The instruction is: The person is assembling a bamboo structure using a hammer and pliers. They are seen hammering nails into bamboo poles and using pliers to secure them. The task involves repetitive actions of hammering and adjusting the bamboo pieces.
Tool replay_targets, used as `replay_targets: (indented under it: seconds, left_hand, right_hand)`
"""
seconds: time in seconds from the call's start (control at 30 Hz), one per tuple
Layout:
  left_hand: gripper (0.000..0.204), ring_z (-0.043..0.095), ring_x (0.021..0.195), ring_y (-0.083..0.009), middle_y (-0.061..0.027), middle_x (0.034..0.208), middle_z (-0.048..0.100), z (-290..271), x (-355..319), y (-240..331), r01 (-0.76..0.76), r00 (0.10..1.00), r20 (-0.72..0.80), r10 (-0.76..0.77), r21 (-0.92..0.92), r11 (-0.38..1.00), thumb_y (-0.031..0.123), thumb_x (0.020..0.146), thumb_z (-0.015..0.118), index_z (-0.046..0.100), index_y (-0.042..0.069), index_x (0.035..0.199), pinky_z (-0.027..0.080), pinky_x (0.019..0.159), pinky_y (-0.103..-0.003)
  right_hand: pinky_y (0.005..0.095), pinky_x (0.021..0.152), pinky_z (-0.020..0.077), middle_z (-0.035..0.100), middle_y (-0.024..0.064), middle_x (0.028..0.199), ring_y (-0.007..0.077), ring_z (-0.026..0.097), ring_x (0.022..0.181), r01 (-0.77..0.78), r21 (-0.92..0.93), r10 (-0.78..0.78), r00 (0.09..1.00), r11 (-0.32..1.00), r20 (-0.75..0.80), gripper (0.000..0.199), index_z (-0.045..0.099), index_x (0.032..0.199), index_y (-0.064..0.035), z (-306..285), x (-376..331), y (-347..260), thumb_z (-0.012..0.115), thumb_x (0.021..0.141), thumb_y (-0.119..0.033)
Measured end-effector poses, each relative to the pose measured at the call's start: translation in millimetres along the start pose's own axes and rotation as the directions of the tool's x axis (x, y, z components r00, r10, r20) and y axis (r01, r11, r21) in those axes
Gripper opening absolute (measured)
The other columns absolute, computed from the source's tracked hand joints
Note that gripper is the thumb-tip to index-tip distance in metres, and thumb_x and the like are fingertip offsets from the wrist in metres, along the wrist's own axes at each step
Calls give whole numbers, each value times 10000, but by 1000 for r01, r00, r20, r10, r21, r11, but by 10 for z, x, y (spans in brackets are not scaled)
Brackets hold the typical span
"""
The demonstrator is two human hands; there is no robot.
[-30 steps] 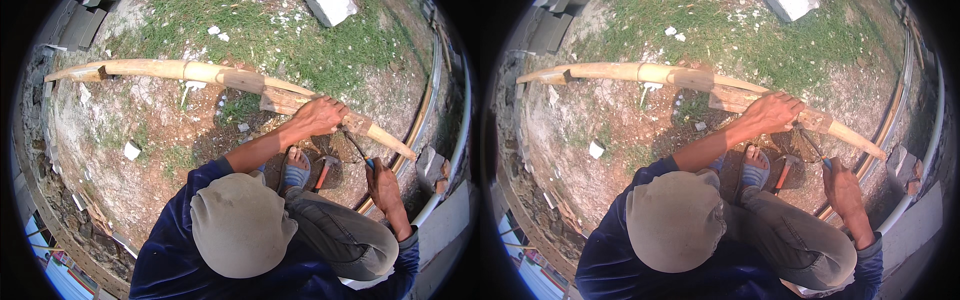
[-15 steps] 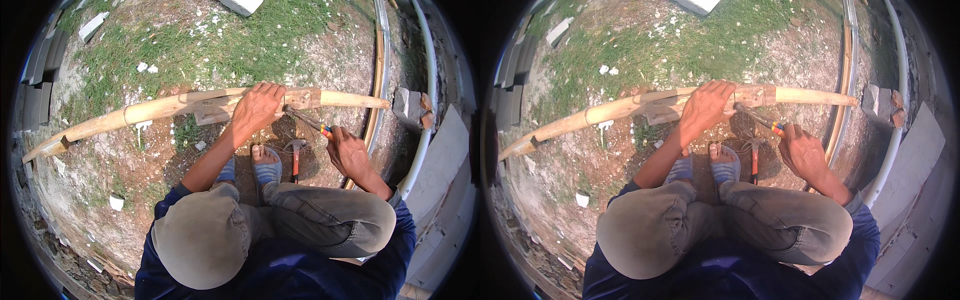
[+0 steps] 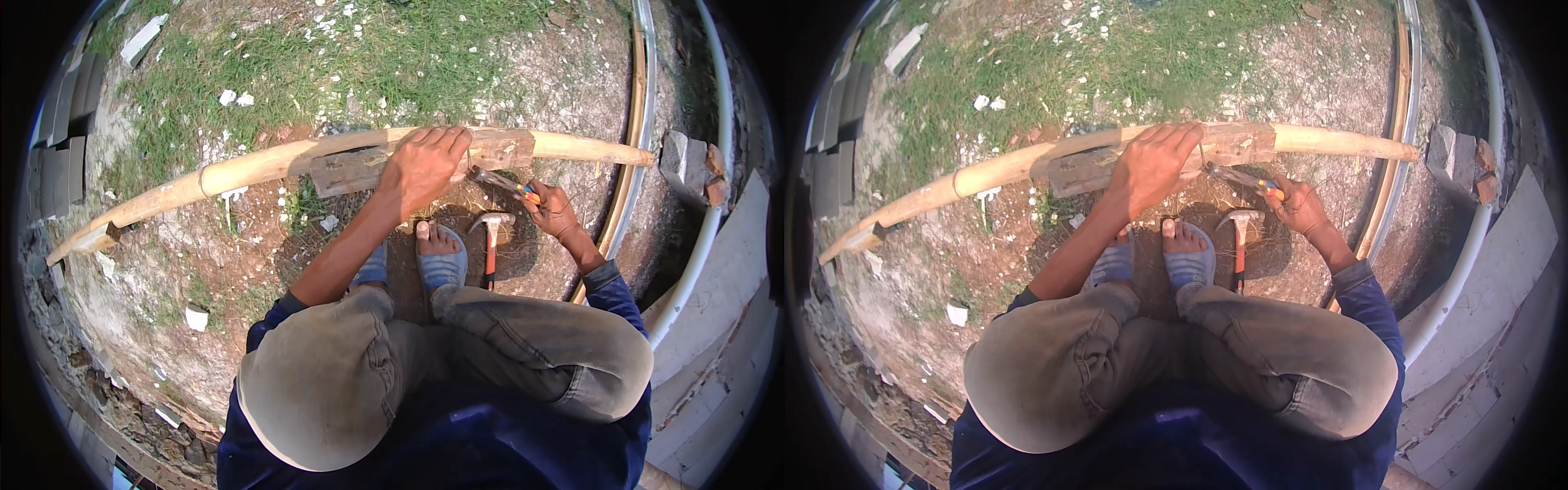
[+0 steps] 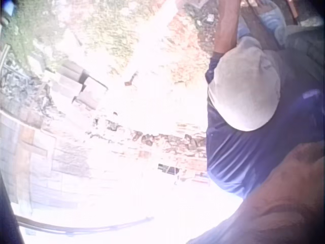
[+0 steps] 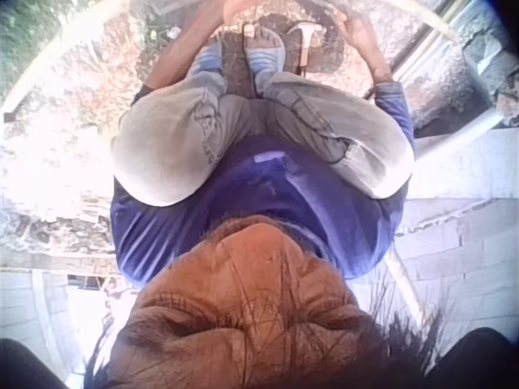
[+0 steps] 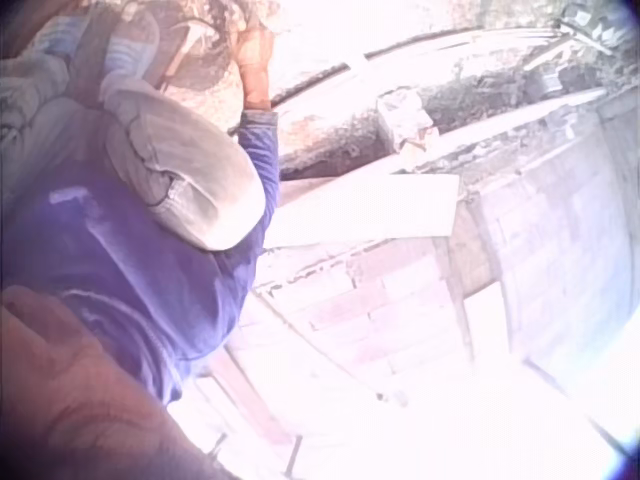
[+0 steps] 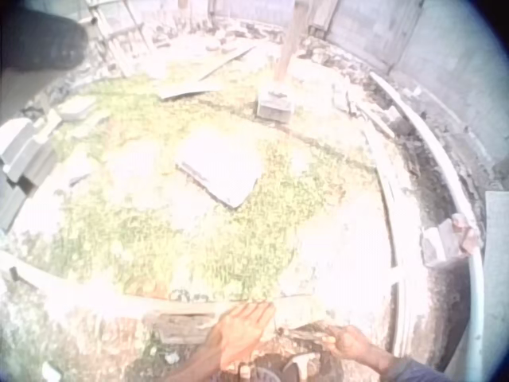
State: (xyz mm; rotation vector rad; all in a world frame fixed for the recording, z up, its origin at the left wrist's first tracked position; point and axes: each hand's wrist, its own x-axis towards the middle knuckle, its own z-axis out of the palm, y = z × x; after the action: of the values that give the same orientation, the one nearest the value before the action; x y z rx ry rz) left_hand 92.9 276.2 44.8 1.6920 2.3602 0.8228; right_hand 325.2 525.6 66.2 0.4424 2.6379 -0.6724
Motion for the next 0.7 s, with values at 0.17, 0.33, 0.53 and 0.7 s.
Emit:
replay_targets:
  seconds: [0.17,0.33,0.53,0.7]
  left_hand:
    - [685,623,1330,-258,-121,1425,654,52,0,-69,-13,999,43,10,80,997,236,808,830,561,42,1408,430,1211,-410]
    - [787,589,1371,-256,-103,1439,646,112,-64,-43,-31,999,12,30,128,991,374,796,874,558,44,1437,363,1264,-433]
    - [683,506,1437,-280,-97,1386,622,55,28,17,-36,999,38,29,199,979,334,846,785,538,46,1414,358,1263,-464]
    - [494,558,1402,-275,-109,1376,663,27,27,-27,-4,1000,24,-1,187,982,155,945,646,549,35,1414,353,1265,-473]
  right_hand:
    - [488,574,497,643,188,654,412,607,565,-211,39,206,973,977,104,454,620,993,-9,-84,-193,-336,676,1031,-459]
    - [312,509,428,549,-18,642,139,530,543,-782,613,232,620,110,749,402,627,954,-78,-444,-543,-1233,724,1013,-464]
    - [378,649,539,648,72,817,241,649,686,-522,474,223,804,709,552,359,605,1181,-37,-727,-424,-1127,754,976,-291]
    - [522,719,561,693,235,939,437,702,801,-8,-367,38,997,930,74,319,569,1217,-6,-934,-361,-1261,666,971,-184]
